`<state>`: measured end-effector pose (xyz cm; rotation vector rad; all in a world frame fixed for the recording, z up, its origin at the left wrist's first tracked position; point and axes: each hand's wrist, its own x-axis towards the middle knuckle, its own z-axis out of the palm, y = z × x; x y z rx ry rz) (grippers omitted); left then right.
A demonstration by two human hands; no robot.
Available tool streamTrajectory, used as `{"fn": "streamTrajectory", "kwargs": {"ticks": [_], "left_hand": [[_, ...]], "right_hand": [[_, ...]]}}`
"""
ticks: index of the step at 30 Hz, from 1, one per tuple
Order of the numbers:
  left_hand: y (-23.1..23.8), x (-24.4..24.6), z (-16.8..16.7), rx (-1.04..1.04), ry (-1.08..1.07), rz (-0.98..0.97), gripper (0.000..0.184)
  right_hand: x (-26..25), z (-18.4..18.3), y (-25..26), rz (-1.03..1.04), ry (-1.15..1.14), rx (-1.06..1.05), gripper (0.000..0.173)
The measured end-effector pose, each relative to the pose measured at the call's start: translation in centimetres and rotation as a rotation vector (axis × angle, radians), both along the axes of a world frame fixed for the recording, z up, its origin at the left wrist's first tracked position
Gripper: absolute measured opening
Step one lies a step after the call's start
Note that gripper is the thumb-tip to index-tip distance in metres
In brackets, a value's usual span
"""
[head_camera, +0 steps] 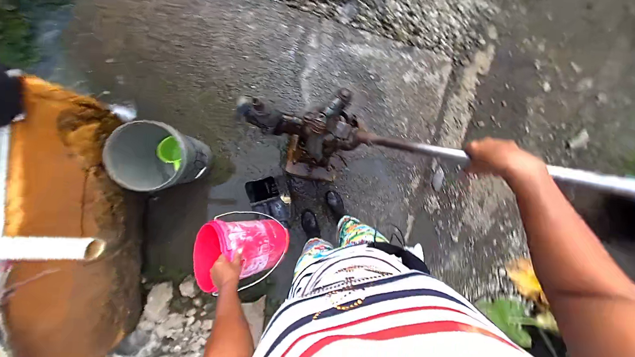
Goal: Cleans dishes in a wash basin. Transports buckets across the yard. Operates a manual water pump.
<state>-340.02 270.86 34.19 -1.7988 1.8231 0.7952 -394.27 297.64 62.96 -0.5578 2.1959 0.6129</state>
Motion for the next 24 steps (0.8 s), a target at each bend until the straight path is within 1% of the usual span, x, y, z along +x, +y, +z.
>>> {"fn": "streamTrajectory", "kwargs": {"ticks": [3,5,8,12,14,18,19,20,21,23,24], "left_hand": [[-1.3,0.2,0.0,-0.028,0.056,-0.087,0.053],[-2.1,0.7,0.3,-0.048,0.068,-0.153,0.053],[-3.0,1.6,1.4,-0.055,0.041,-0.196,0.05],[-3.6,2.7,3.1,-0.054,-0.012,-0.218,0.049],[-4.0,2.9,3.6,-0.042,-0.068,-0.245,0.049],[-4.3,2.5,4.0,-0.027,-0.147,-0.287,0.049],[-4.2,2.4,4.1,-0.026,-0.153,-0.293,0.049],[-4.1,2.3,4.1,-0.028,-0.149,-0.299,0.049],[-4.1,2.1,4.2,-0.033,-0.137,-0.304,0.049],[-4.1,1.4,4.5,-0.06,-0.101,-0.295,0.049],[-3.9,1.1,4.7,-0.068,-0.088,-0.28,0.048]], "right_hand": [[0.7,1.8,-1.9,-0.018,0.024,-0.018,0.027],[0.3,1.1,-1.6,-0.061,0.014,-0.002,0.023],[-0.9,-2.6,0.8,-0.131,-0.029,-0.01,0.02],[-1.3,-7.8,4.3,-0.184,0.018,-0.089,0.027],[-1.7,-9.8,5.2,-0.187,0.037,-0.129,0.029],[-2.2,-14.4,7.5,-0.186,0.019,-0.199,0.026],[-2.3,-15.6,8.0,-0.192,0.019,-0.21,0.028],[-2.2,-16.6,8.4,-0.207,0.019,-0.218,0.035],[-1.9,-17.2,8.7,-0.216,0.028,-0.236,0.046],[-0.8,-16.6,8.3,-0.145,0.069,-0.308,0.089],[0.4,-15.3,8.0,-0.035,0.102,-0.387,0.095]]}}
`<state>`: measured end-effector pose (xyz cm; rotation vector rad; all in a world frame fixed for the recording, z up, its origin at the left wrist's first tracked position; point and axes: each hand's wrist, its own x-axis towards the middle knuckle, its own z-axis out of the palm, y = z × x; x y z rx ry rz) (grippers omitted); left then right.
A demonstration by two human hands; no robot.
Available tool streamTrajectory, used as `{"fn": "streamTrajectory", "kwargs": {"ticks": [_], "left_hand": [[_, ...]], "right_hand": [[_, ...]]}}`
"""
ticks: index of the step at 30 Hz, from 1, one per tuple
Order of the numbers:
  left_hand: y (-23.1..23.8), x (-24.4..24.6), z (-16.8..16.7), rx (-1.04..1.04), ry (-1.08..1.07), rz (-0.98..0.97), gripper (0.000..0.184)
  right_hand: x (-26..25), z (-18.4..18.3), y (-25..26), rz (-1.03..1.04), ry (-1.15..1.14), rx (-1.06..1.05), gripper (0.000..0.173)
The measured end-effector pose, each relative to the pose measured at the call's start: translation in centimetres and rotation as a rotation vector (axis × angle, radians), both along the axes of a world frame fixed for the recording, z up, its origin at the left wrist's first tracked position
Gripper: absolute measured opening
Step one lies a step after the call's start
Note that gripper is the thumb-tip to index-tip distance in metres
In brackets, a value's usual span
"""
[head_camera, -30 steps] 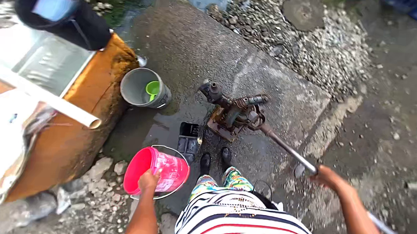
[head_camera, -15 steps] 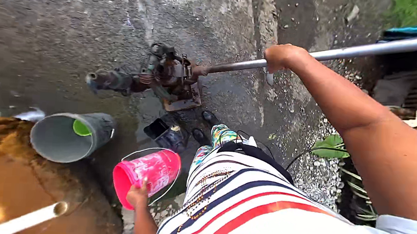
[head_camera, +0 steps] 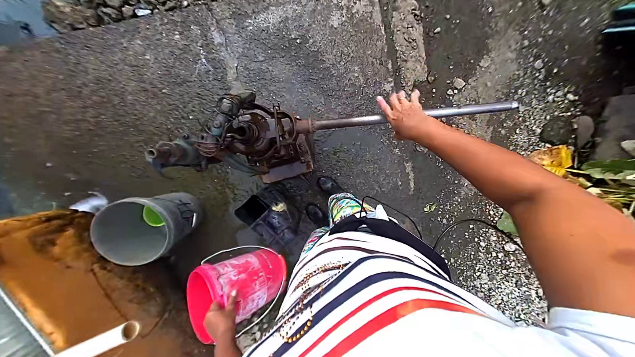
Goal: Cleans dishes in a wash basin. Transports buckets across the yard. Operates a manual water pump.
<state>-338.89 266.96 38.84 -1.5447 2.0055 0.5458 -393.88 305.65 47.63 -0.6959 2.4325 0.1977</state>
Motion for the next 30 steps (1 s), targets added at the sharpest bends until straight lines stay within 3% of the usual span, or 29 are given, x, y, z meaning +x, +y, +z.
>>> {"fn": "streamTrajectory", "kwargs": {"ticks": [2,4,5,7,9,13,19,23,25,28,30], "left_hand": [[0.4,-0.1,-0.1,-0.001,0.03,0.029,0.048],[0.7,-0.1,-0.7,-0.006,0.075,0.041,0.048],[0.8,-0.1,-1.0,-0.004,0.098,0.042,0.048],[1.1,-0.2,-1.5,0.007,0.121,0.047,0.047],[1.2,0.0,-1.9,0.015,0.129,0.047,0.046],[0.9,0.2,-2.5,0.062,0.102,0.039,0.046],[0.2,1.5,-4.0,0.073,0.061,0.018,0.047],[-0.6,1.6,-4.2,0.074,0.053,0.001,0.048],[-0.9,1.2,-3.9,0.079,0.061,-0.013,0.049],[-1.5,0.4,-3.8,0.078,0.066,-0.041,0.049],[-2.0,-0.9,-3.5,0.089,0.058,-0.068,0.049]], "right_hand": [[3.2,3.9,-0.9,0.2,0.077,-0.212,0.063],[7.4,7.7,-1.4,0.219,-0.079,-0.417,0.027],[9.7,9.1,-1.5,0.169,-0.234,-0.459,0.021],[13.4,10.9,-1.4,0.104,-0.484,-0.455,0.021],[15.5,11.6,-1.6,0.108,-0.563,-0.376,0.031],[17.8,12.3,-1.8,0.124,-0.46,-0.223,0.032],[21.1,14.4,1.6,0.021,-0.407,-0.289,0.021],[25.0,17.0,5.2,-0.11,-0.423,-0.23,0.014],[26.6,19.2,5.0,-0.183,-0.532,-0.08,0.014],[26.3,19.8,3.8,-0.163,-0.627,0.003,0.015],[23.5,18.9,3.3,-0.115,-0.74,0.014,0.019]]}}
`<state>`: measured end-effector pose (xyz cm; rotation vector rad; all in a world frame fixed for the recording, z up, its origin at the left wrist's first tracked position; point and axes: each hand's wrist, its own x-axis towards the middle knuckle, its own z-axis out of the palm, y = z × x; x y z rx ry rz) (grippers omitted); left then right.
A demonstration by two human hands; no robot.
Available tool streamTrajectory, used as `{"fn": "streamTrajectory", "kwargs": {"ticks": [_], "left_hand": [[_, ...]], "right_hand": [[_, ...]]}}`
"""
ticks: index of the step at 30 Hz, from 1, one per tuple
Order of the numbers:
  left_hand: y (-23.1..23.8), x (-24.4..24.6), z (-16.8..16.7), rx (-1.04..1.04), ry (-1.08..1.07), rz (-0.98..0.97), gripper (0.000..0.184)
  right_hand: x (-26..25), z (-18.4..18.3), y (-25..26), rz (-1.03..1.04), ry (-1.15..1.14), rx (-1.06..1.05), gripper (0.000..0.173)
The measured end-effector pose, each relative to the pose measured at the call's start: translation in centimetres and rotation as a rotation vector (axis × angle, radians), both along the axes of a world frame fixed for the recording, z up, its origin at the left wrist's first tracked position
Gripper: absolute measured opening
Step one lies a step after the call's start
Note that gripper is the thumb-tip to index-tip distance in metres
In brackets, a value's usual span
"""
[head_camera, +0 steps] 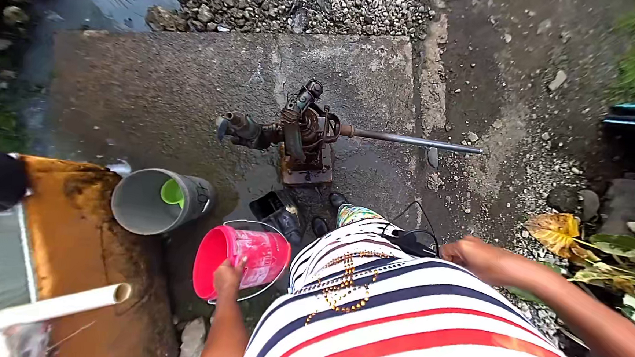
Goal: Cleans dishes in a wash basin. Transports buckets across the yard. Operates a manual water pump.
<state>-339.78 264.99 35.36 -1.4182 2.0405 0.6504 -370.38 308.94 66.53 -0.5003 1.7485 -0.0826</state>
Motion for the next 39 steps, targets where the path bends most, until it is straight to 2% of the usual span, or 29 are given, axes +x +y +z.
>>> {"fn": "streamTrajectory", "kwargs": {"ticks": [2,4,5,7,9,10,11,12,13,15,17,21,27,28,31,32,34,39], "left_hand": [[-0.4,-1.4,0.1,0.016,-0.015,-0.025,0.048],[-1.0,-2.5,-0.1,0.022,-0.024,-0.048,0.048],[-0.9,-3.2,-0.3,0.027,-0.028,-0.055,0.048],[-0.7,-4.0,-0.5,0.027,-0.026,-0.067,0.049],[0.1,-4.7,-0.1,0.027,-0.013,-0.064,0.049],[0.4,-5.0,0.3,0.027,-0.01,-0.06,0.049],[0.8,-5.3,0.7,0.024,-0.013,-0.058,0.049],[1.1,-5.6,1.1,0.024,-0.014,-0.052,0.048],[1.2,-5.7,1.4,0.023,-0.013,-0.045,0.048],[1.5,-5.7,1.8,0.03,-0.003,-0.035,0.047],[2.2,-5.0,1.7,0.04,-0.001,-0.016,0.046],[3.9,-3.1,0.7,0.054,-0.011,0.034,0.044],[6.0,-0.4,-0.9,0.108,-0.115,0.128,0.046],[6.3,-0.1,-1.1,0.119,-0.124,0.138,0.046],[6.9,0.4,-1.5,0.152,-0.155,0.162,0.047],[7.0,0.4,-1.6,0.156,-0.165,0.169,0.047],[7.1,0.0,-1.6,0.152,-0.182,0.169,0.048],[6.4,-2.9,-0.4,0.139,-0.175,0.2,0.049]], "right_hand": [[-4.6,-0.2,-1.1,-0.086,-0.132,-0.018,0.022],[-9.0,-2.4,-2.6,-0.227,-0.018,-0.159,0.023],[-11.3,-5.1,-3.1,-0.293,0.121,-0.27,0.021],[-16.2,-13.2,-4.4,-0.351,0.431,-0.399,0.024],[-20.4,-20.8,-5.9,-0.283,0.603,-0.306,0.059],[-21.7,-23.5,-6.7,-0.233,0.626,-0.22,0.077],[-22.6,-25.4,-7.3,-0.201,0.628,-0.138,0.087],[-23.3,-27.1,-7.3,-0.183,0.629,-0.077,0.091],[-23.9,-28.6,-7.1,-0.17,0.636,-0.026,0.088],[-24.7,-30.5,-6.6,-0.178,0.65,0.028,0.066],[-24.5,-29.8,-6.7,-0.152,0.616,0.064,0.043],[-23.7,-26.4,-5.6,-0.011,0.503,0.089,0.044],[-23.1,-14.7,-7.9,0.24,0.57,0.184,0.033],[-23.3,-12.8,-7.9,0.278,0.585,0.163,0.036],[-23.8,-7.6,-7.3,0.348,0.591,0.2,0.062],[-24.2,-6.7,-6.8,0.336,0.58,0.249,0.059],[-24.7,-6.9,-5.8,0.269,0.565,0.341,0.042],[-26.7,-13.7,-3.4,0.192,0.609,0.415,0.035]]}}
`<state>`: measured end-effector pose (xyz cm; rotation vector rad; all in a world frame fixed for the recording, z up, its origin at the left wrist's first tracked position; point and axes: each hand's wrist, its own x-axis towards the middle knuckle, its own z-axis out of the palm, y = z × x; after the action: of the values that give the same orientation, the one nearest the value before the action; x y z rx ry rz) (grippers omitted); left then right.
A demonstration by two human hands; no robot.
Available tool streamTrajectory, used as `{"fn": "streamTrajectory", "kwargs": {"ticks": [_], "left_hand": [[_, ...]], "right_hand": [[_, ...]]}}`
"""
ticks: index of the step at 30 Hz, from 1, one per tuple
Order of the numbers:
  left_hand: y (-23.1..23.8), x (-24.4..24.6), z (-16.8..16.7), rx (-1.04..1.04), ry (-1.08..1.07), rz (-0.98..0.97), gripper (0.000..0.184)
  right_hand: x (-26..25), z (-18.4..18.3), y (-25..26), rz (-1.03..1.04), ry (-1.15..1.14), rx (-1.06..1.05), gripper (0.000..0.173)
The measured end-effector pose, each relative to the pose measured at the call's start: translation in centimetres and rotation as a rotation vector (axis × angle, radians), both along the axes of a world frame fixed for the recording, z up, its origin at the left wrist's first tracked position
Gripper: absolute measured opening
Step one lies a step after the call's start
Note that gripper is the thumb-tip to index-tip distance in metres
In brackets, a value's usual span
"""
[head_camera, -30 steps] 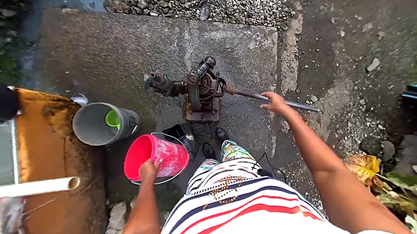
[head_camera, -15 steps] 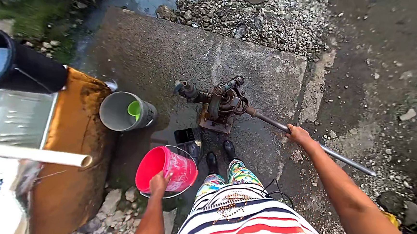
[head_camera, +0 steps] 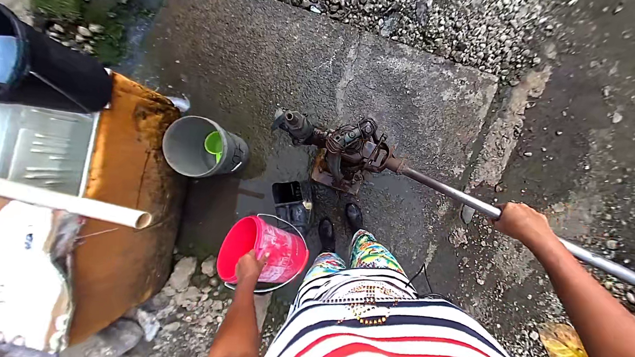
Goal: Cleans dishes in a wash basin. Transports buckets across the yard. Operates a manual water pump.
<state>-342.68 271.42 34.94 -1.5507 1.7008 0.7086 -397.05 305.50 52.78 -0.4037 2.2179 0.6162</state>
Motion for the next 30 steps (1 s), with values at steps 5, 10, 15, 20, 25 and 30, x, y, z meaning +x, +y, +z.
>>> {"fn": "streamTrajectory", "kwargs": {"ticks": [5,10,15,20,25,30], "left_hand": [[-1.8,-3.5,1.4,-0.089,0.036,0.011,0.047],[-2.9,-5.9,2.9,-0.181,0.075,0.068,0.046],[-3.4,-7.2,4.1,-0.275,0.125,0.091,0.044],[-4.0,-8.0,4.8,-0.309,0.14,0.062,0.049],[-6.9,-8.9,3.9,-0.363,0.242,0.028,0.059],[-11.2,-9.6,2.9,-0.338,0.349,0.014,0.064]], "right_hand": [[-4.0,-6.3,1.6,0.023,-0.049,-0.059,0.036],[-7.3,-15.1,1.6,0.031,-0.112,-0.111,0.044],[-6.4,-23.2,-0.6,-0.179,-0.173,-0.119,0.043],[-0.4,-23.1,0.9,-0.333,-0.252,-0.037,0.047],[-0.2,-12.1,2.3,-0.224,-0.211,0.074,0.046],[1.7,4.2,-2.2,-0.127,-0.056,0.109,0.045]]}}
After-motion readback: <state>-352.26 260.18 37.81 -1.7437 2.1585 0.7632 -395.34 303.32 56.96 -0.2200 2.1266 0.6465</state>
